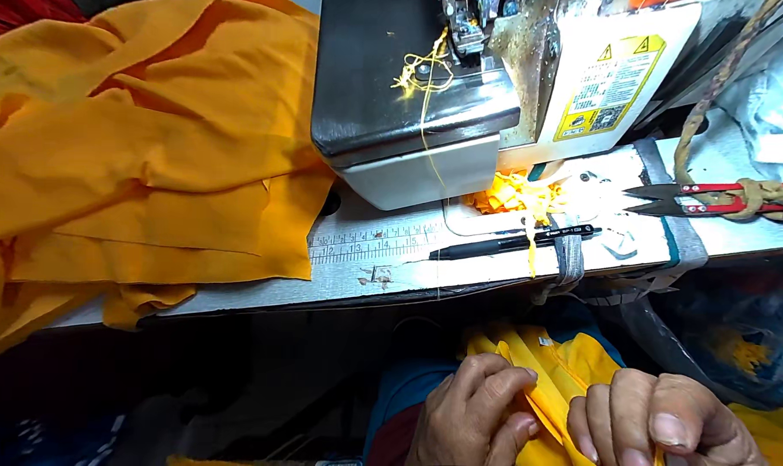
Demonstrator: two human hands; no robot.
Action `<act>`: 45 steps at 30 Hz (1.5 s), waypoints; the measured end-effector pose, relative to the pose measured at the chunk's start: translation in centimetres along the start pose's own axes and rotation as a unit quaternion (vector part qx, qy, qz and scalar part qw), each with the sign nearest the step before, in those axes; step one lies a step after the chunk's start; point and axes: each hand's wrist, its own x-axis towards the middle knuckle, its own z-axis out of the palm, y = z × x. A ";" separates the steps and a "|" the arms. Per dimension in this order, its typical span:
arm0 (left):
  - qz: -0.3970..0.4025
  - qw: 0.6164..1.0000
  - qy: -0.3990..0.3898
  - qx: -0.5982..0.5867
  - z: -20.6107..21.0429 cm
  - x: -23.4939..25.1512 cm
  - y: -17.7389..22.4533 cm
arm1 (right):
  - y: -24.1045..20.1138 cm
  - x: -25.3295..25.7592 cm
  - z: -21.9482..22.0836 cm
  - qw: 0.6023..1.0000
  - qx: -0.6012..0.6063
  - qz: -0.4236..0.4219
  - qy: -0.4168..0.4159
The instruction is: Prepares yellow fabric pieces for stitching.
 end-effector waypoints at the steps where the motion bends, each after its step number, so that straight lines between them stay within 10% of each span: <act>1: -0.006 1.000 -0.010 -0.002 -0.1 0.0 0.1 | 0.0 0.0 0.0 1.000 0.000 0.001 0.000; 18: -0.008 0.995 0.098 -0.018 -3.1 -0.1 -0.6 | -1.6 -0.3 -2.3 0.961 -0.240 -0.071 0.119; 31: 0.028 0.998 -0.025 0.057 -4.4 -0.1 -0.4 | -2.6 0.0 -2.7 0.917 -0.279 -0.096 0.268; 38: -0.017 0.984 -0.075 -0.161 -5.9 -0.6 0.2 | -2.8 0.1 -3.3 0.918 -0.262 -0.092 0.281; 45: -0.068 0.988 -0.116 0.078 -5.6 -0.1 1.5 | -2.6 -0.1 -3.1 0.920 -0.276 -0.090 0.264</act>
